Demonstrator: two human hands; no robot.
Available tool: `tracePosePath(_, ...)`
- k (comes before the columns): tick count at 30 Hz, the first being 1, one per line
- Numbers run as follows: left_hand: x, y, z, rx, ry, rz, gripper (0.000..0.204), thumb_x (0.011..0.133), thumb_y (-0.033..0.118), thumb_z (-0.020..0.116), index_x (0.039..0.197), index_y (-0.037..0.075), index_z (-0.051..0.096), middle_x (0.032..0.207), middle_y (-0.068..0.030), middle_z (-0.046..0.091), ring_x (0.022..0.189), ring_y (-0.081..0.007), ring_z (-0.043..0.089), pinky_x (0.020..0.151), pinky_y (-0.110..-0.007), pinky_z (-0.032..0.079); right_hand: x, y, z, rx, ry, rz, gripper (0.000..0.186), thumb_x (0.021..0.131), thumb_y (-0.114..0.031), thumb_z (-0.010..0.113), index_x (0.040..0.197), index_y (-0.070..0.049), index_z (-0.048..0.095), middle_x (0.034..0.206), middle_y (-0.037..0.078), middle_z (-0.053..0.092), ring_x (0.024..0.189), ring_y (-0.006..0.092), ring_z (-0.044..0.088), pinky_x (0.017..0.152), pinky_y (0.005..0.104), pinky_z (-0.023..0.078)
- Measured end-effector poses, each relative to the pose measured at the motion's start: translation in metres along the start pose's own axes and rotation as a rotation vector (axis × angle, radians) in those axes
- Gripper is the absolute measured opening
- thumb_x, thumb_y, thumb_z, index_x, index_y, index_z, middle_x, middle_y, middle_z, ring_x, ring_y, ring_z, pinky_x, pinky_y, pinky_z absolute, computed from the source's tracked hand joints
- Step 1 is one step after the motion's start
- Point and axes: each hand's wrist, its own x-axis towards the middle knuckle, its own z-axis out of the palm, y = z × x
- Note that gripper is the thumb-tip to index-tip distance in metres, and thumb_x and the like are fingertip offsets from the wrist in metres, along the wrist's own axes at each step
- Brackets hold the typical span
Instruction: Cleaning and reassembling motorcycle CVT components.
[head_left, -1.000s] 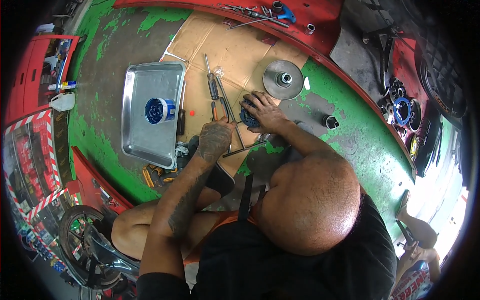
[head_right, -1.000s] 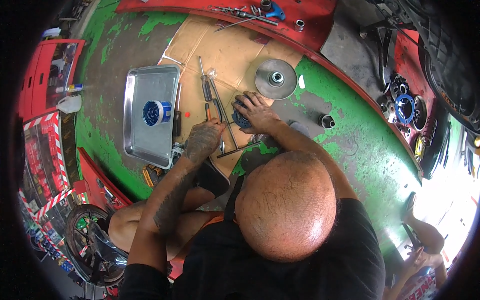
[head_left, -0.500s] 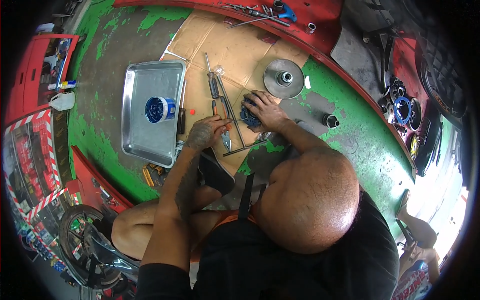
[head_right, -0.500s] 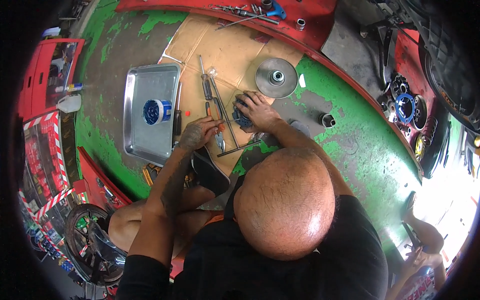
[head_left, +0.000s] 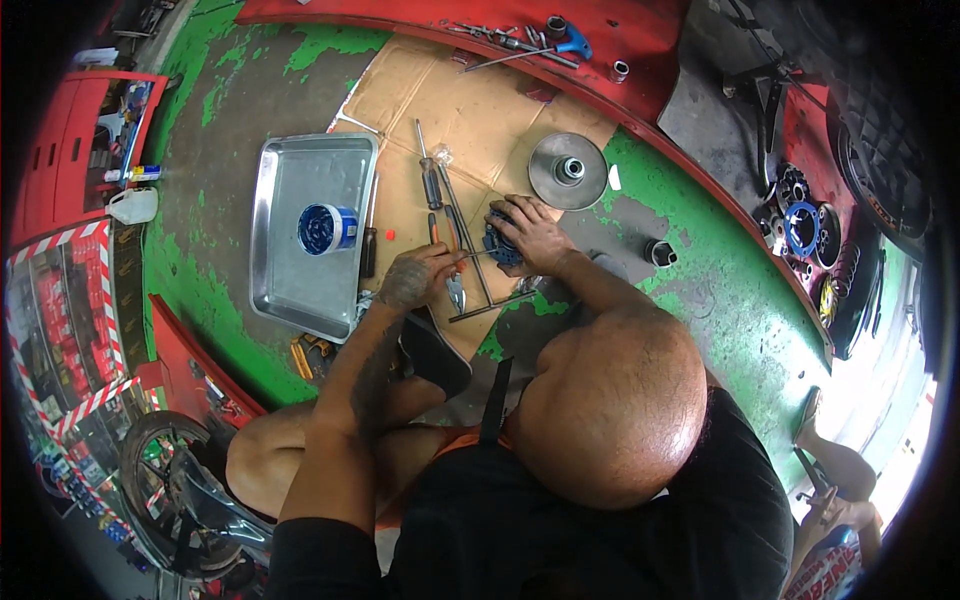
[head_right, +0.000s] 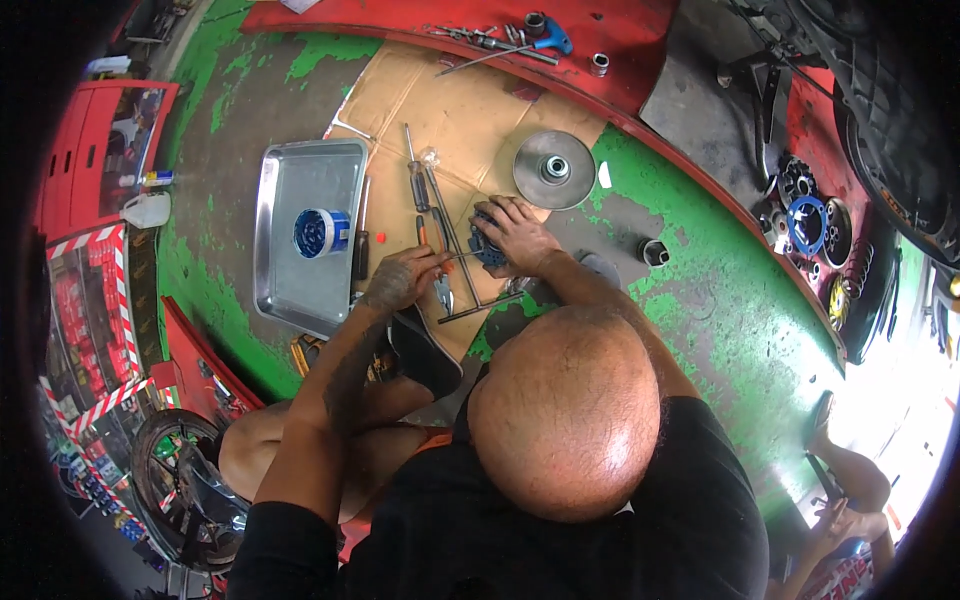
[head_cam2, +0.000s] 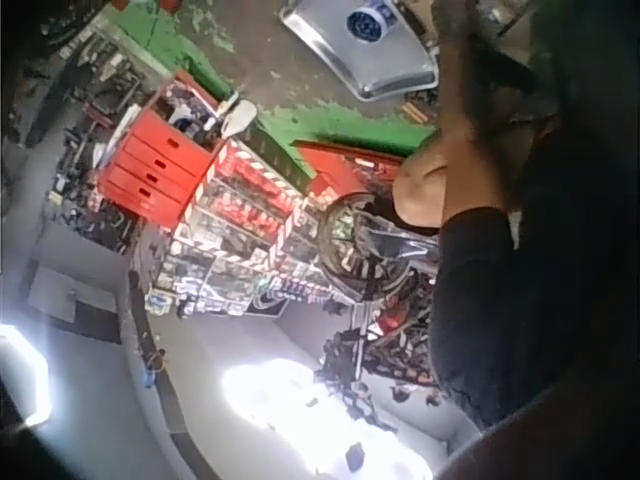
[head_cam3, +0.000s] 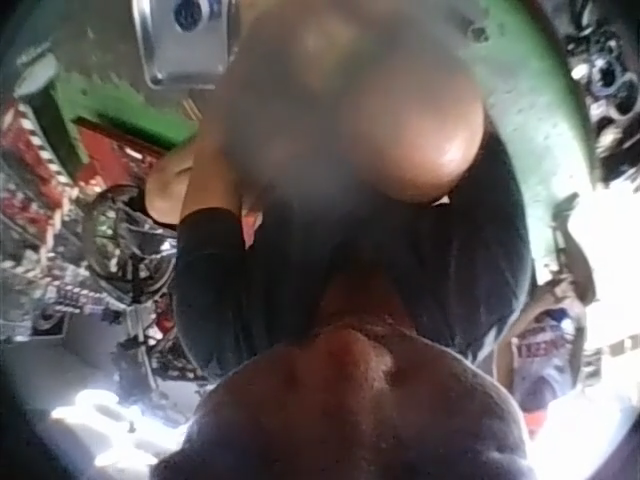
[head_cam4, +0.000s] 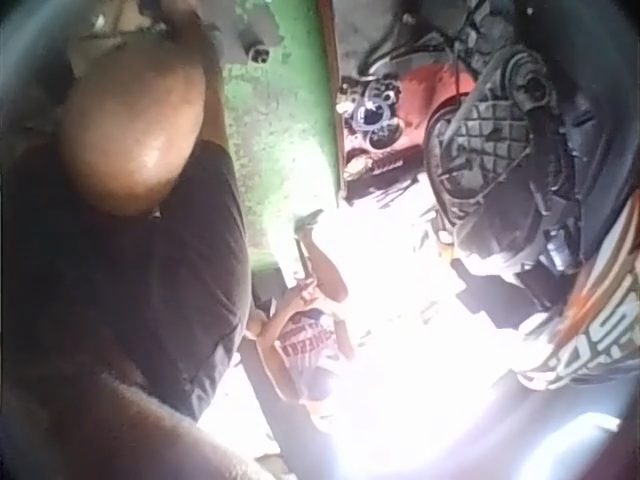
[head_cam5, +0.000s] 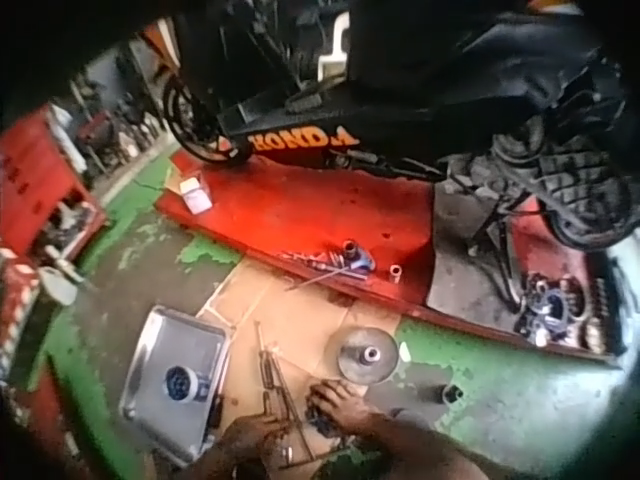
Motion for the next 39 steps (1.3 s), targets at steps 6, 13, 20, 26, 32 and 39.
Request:
tracePosePath(6,-0.004,-0.02,0.032,0.075,0.111,-0.002,0.038,0.091,0.019,0.064,0.13,0.02,0.065,0.101,-0.0068,0.061,0.096,-0.0279,0.063,0.085,-0.041,0.051,0.005,0.0,-0.001,0.047,0.02,0.002,0.101,0.059,-0.043,0.084,0.146,-0.013,0.043,0.15,0.013,0.038,0.143,0.0357,0.031,0.12,0.0497,0.025)
tracePosePath(13,-0.017,-0.005,0.023,0.071,0.172,-0.144,0.038,0.092,0.016,0.062,0.13,0.016,0.064,0.101,-0.0117,0.059,0.097,-0.0318,0.061,0.085,-0.043,0.05,-0.004,0.005,-0.002,0.178,0.16,0.001,0.079,0.069,-0.039,0.081,0.138,-0.014,0.051,0.146,0.014,0.043,0.139,0.0355,0.037,0.118,0.0479,0.028)
tracePosePath(20,-0.055,-0.034,0.021,0.174,0.415,-0.612,0.03,0.09,0.017,0.064,0.119,0.01,0.065,0.102,-0.0157,0.063,0.097,-0.0362,0.063,0.084,-0.046,0.052,0.008,-0.006,-0.001,-0.105,0.166,0.127,0.021,0.085,-0.03,0.068,0.1,-0.018,0.075,0.105,0.001,0.061,0.11,0.0226,0.053,0.095,0.0399,0.041)
tracePosePath(26,-0.046,-0.025,0.02,0.255,0.277,-0.78,0.03,0.088,0.019,0.067,0.116,0.009,0.064,0.107,-0.015,0.063,0.101,-0.036,0.062,0.086,-0.046,0.052,0.003,0.007,-0.005,-0.06,0.132,0.108,0.022,0.083,-0.035,0.07,0.096,-0.017,0.075,0.096,0.001,0.062,0.104,0.0228,0.053,0.091,0.0375,0.041)
tracePosePath(32,-0.028,-0.009,0.014,0.19,0.417,-0.547,0.031,0.088,0.017,0.066,0.119,0.009,0.063,0.11,-0.0161,0.061,0.105,-0.0366,0.06,0.09,-0.046,0.05,-0.006,0.009,-0.012,0.405,0.369,0.146,0.019,0.085,-0.023,0.067,0.098,-0.009,0.07,0.102,0.008,0.064,0.1,0.0263,0.058,0.089,0.0387,0.043)
tracePosePath(39,0.059,0.06,0.018,-0.124,0.199,-0.138,0.022,0.087,0.015,0.065,0.107,0.009,0.071,0.113,-0.0076,0.064,0.108,-0.0296,0.062,0.094,-0.042,0.05,-0.037,0.018,-0.011,1.965,0.528,0.594,0.032,0.084,-0.009,0.047,0.115,-0.003,0.055,0.104,0.01,0.063,0.098,0.021,0.058,0.087,0.0335,0.045)
